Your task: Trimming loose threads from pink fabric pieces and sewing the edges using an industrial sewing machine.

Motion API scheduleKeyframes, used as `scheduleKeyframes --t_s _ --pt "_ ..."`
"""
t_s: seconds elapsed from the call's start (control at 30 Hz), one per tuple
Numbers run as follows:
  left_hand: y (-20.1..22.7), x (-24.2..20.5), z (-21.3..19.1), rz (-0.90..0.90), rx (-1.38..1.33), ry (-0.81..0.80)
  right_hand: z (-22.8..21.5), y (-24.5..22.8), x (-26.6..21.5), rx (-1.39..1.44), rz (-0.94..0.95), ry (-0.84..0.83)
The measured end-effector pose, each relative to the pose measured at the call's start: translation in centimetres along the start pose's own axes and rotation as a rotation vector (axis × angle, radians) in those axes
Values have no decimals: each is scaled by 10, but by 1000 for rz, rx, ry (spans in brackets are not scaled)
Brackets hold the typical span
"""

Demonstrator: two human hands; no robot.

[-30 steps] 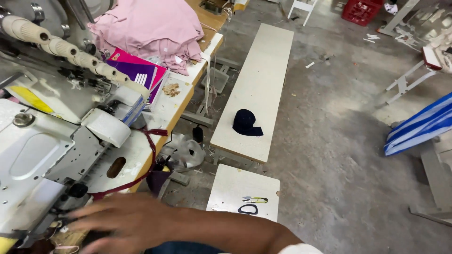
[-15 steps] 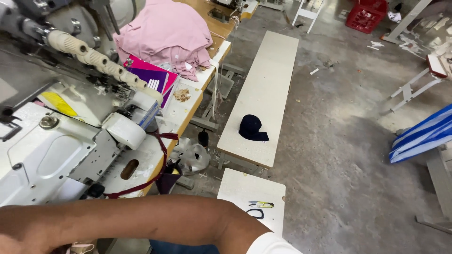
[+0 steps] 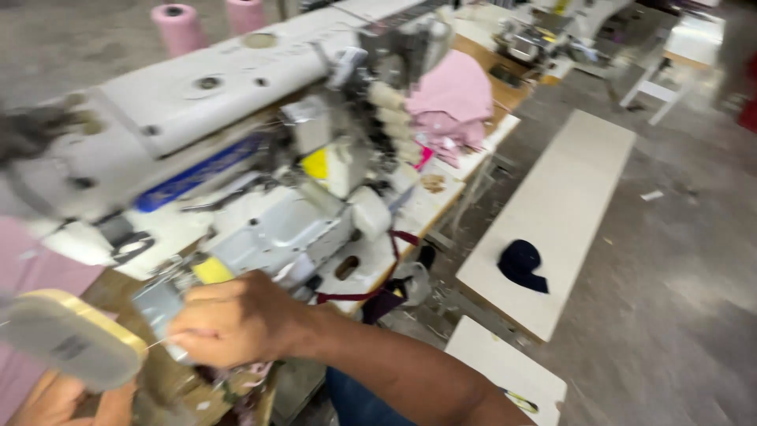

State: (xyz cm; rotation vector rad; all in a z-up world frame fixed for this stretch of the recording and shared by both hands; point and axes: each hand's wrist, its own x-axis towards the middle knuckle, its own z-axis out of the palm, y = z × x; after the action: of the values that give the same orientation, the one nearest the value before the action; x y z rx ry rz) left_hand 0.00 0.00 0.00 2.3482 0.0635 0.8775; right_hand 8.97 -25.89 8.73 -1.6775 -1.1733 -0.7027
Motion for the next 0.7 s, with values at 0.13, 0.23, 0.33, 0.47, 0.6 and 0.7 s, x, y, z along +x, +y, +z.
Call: scheduleKeyframes --t_s 0.13,0.23,0.33,0.47,0.6,0.7 --pt "30 22 -19 68 21 64 -13 8 4 -179 -364 -58" --pt "-12 14 -30 92 -23 135 3 39 -14 3 -230 2" --pt "-44 -7 -32 -94 -68 183 5 45 -21 28 23 47" --pt "-54 -21 -40 -224 -159 216 -1 33 -15 -87 79 87" --pt "-48 -24 -48 -296 -219 207 7 11 -9 -8 169 60" --pt "-44 -26 -56 -311 -182 41 9 0 -14 -161 293 52"
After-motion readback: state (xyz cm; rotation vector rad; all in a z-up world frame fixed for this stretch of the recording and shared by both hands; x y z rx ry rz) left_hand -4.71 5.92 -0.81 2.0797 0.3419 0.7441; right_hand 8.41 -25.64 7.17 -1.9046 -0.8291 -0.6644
